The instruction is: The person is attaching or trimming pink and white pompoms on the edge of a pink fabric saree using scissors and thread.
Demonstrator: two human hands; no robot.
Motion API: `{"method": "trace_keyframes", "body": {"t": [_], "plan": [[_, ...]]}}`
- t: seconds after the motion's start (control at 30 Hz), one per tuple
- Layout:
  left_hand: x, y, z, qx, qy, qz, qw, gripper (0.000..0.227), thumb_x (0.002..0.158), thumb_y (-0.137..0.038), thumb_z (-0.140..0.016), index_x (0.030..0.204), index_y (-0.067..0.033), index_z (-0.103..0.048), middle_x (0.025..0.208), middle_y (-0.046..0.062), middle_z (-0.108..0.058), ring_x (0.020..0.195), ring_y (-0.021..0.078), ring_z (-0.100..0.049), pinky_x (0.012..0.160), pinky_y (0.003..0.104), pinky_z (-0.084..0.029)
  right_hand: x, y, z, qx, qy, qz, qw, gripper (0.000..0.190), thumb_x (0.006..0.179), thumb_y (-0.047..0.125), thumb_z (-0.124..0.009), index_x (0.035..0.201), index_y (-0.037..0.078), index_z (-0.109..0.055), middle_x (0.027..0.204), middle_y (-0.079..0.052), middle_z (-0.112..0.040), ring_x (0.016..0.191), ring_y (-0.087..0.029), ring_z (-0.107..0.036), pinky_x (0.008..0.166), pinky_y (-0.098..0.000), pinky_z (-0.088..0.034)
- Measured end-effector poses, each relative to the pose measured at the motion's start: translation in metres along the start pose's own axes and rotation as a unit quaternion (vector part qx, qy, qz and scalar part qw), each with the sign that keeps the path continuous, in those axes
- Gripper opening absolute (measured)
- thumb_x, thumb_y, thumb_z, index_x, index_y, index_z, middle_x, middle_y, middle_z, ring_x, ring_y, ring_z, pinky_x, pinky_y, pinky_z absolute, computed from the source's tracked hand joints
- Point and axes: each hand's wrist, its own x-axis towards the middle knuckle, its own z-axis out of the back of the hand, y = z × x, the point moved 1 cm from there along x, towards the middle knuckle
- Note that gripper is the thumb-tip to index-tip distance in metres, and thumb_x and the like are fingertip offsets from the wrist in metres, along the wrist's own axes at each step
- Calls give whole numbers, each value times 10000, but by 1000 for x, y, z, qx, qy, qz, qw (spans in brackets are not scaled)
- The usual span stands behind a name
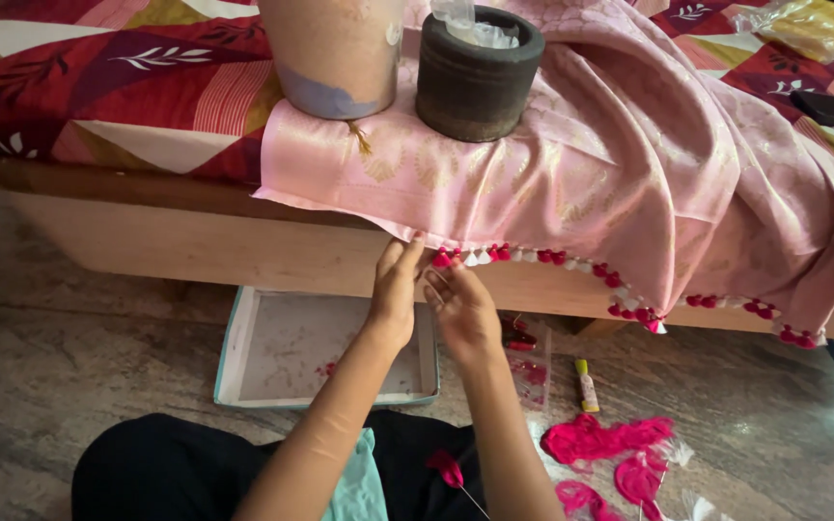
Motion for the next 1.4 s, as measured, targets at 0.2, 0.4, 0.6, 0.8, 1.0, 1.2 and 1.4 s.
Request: {"method": "trace_keyframes", "body": {"t": [0.2, 0.4, 0.6, 0.8, 1.0, 1.2, 1.4], "plan": [[-1, 19, 1, 86, 22, 21, 996, 190, 947, -187, -694, 1047, -26, -672, 982, 27, -729, 943, 88, -640, 872, 255, -476, -9, 21, 7, 73, -47, -12, 996, 313, 910, 349, -713, 1060, 79, -661, 1050, -98, -697, 1011, -244, -646, 938, -391, -498], [10, 26, 15, 109, 22, 11, 994, 133, 908, -114, -718, 985, -6, -709, 946, 38, -726, 893, 95, -648, 830, 257, -497, -8, 34, 0, 100, -39, -21, 994, 283, 910, 329, -734, 1061, 100, -665, 1062, -66, -700, 1018, -224, -636, 951, -374, -487], [7, 7, 4, 145, 70, -6, 987, 135, 885, -103, -699, 998, -30, -708, 929, 27, -740, 848, 97, -673, 794, 259, -533, 4, 36, 12, 52, -24, 13, 998, 214, 905, 211, -753, 1086, 133, -669, 1041, -29, -691, 1027, -193, -644, 974, -373, -489], [6, 35, 5, 76, 82, 30, 993, 125, 948, -161, -711, 1028, -66, -728, 918, -11, -702, 792, 74, -598, 761, 245, -483, 0, 37, 8, 30, -61, 19, 997, 235, 890, 215, -737, 1098, 124, -674, 1041, -35, -722, 1014, -187, -648, 930, -360, -470], [2, 34, -3, 101, 58, 18, 993, 118, 918, -135, -696, 997, -49, -718, 901, -26, -707, 808, 57, -588, 740, 246, -464, -4, 31, 15, -66, -57, 62, 994, 170, 901, 135, -735, 1044, 126, -644, 1007, 9, -699, 959, -138, -620, 910, -343, -445], [4, 38, -3, 119, 51, -4, 992, 199, 886, -126, -675, 1068, -50, -656, 948, -9, -677, 895, 101, -624, 840, 278, -493, -1, 10, 58, -107, -37, 98, 989, 166, 985, 73, -772, 1037, 96, -617, 982, -4, -658, 934, -134, -579, 881, -346, -426], [9, 49, -12, 71, 33, 9, 997, 324, 852, -174, -727, 1154, -100, -635, 1057, -20, -704, 1011, 95, -641, 910, 304, -479, -1, 34, 48, -37, -82, 50, 995, 232, 861, 193, -738, 1058, 150, -624, 1102, -23, -702, 1157, -202, -637, 953, -346, -465]]}}
